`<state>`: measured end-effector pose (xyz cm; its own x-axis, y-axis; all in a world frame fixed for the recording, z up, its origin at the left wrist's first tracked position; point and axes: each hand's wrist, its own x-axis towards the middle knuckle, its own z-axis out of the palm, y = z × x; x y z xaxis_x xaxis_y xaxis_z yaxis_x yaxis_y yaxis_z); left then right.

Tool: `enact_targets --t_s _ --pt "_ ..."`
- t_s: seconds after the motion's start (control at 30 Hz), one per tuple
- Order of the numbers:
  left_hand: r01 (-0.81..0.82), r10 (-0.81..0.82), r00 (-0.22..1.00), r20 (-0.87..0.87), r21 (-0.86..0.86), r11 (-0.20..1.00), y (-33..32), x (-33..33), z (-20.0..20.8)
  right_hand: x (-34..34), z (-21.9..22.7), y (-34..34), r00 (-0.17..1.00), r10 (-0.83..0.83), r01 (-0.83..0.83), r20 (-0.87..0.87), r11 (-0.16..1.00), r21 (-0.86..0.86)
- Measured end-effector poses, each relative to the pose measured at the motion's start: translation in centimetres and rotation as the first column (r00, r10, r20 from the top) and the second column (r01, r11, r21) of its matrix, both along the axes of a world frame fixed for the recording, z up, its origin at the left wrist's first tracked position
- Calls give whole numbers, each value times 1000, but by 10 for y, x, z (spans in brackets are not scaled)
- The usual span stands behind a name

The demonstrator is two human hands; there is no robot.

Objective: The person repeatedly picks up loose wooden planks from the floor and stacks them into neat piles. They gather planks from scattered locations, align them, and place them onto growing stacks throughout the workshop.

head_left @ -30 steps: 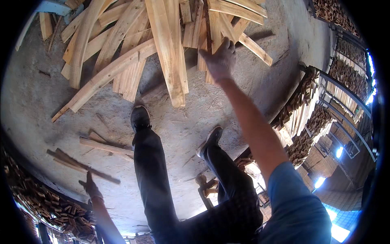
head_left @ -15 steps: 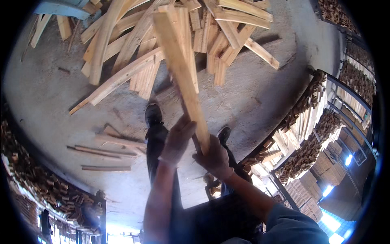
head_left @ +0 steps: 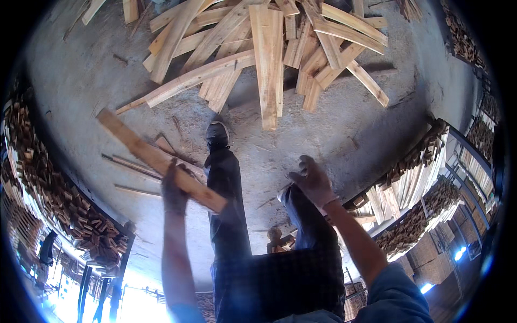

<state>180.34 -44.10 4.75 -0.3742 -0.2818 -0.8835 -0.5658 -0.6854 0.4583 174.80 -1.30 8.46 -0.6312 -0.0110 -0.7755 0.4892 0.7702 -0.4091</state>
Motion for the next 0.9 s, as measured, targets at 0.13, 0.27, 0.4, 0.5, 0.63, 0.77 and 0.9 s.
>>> enact_targets --t_s 0.13,0.27,0.4,0.5,0.63,0.77,0.9 --pt "-3 7 999 50 -78 997 -75 50 -8 -34 -40 8 998 59 -59 5 998 -2" --pt "-108 108 993 -38 18 994 -95 53 -2 -55 -55 -22 995 90 -88 46 996 -24" --pt "-71 85 990 -116 124 990 -45 1 13 -20 -42 -66 922 386 -332 30 828 -453" --pt "-182 232 957 -173 263 947 -3 -21 31 -21 46 -175 859 248 65 447 814 -577" --pt "-166 207 965 -163 234 958 16 4 50 -16 97 -209 874 188 106 448 825 -555" --pt "410 -382 912 151 -262 874 51 50 122 -13 122 -173 786 618 -595 -15 749 -291" --pt "861 -758 438 484 -468 199 66 101 197 -70 204 -206 870 301 -238 390 950 -202"
